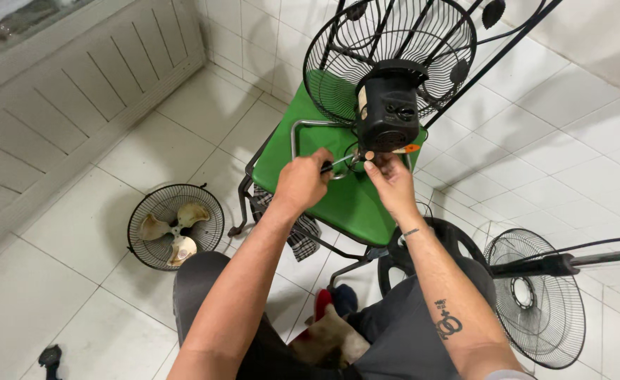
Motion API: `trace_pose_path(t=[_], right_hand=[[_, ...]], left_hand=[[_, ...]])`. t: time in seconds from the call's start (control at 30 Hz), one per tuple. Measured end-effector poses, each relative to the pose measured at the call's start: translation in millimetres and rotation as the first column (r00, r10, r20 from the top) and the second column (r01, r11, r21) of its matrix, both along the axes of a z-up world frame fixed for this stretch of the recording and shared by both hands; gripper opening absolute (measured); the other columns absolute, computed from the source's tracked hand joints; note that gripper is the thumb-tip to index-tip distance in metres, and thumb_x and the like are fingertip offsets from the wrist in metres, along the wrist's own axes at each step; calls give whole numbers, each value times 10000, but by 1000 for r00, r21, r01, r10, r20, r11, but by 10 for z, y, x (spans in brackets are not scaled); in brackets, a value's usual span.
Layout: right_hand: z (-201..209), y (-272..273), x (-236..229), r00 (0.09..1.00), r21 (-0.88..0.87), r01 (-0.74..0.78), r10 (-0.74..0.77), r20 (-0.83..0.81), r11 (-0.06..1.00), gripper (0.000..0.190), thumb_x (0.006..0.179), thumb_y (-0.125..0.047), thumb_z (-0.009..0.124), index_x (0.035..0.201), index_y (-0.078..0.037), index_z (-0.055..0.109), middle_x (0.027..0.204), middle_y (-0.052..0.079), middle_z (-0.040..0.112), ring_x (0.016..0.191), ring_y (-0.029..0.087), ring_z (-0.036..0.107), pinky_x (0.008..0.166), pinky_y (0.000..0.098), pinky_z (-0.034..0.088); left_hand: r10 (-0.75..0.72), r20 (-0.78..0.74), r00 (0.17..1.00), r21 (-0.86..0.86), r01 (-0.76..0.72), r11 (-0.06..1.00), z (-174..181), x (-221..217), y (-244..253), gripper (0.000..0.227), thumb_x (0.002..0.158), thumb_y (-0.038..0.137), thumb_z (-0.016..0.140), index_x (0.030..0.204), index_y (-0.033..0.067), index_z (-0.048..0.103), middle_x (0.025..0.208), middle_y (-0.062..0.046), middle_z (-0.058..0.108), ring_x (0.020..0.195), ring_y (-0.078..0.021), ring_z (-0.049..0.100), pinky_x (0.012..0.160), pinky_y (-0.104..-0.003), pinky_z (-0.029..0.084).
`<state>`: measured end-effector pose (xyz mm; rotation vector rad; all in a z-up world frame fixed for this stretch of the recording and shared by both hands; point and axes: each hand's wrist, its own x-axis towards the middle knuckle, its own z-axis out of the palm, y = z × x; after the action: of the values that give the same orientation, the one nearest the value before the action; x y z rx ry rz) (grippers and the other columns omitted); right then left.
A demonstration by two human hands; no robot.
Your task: The person disassembles two electric fans. They remove the front grille and fan blades from a standing fan, then remove the front grille and fan blades from a smaller fan placed on a green chair.
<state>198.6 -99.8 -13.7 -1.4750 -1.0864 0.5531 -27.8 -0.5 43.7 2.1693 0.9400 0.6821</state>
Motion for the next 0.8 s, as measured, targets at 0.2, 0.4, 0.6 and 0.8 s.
trace_pose_path(t=[0.2,0.4,0.6,0.8], right_hand=[[-179,67,-78,986,89,105,-93,-139,990,231,1017,-127,690,1208,-7,639,1180,42,715,1100,105,656,981,252,520],[-199,39,-60,984,85,88,-73,-161,992,231,1026,-122,670,1221,-3,639,1202,56,714,1124,119,655,1015,267,525],[-183,46,-88,982,68,123,-112,-155,990,245,1023,-131,677,1231,-5,647,1191,61,721,1107,119,664,985,271,539],[-195,16,-85,978,-26,162,-164,-131,986,245,1031,-212,669,1235,-79,647,1126,23,719,980,84,637,707,245,502]], left_hand=[[4,55,998,163,-13,987,-74,45,14,236,833,163,755,1068,177,759,963,-95,740,874,-343,716,749,-478,559],[49,93,994,201,-67,977,-95,37,51,286,819,156,760,1103,191,777,916,-72,736,882,-312,712,754,-455,562],[50,105,993,190,-70,979,-110,56,80,266,835,150,757,1097,185,783,907,-65,734,898,-301,705,767,-452,561],[50,114,992,203,-72,976,-127,86,90,270,823,132,757,1087,183,790,907,-65,736,917,-308,679,815,-461,541]])
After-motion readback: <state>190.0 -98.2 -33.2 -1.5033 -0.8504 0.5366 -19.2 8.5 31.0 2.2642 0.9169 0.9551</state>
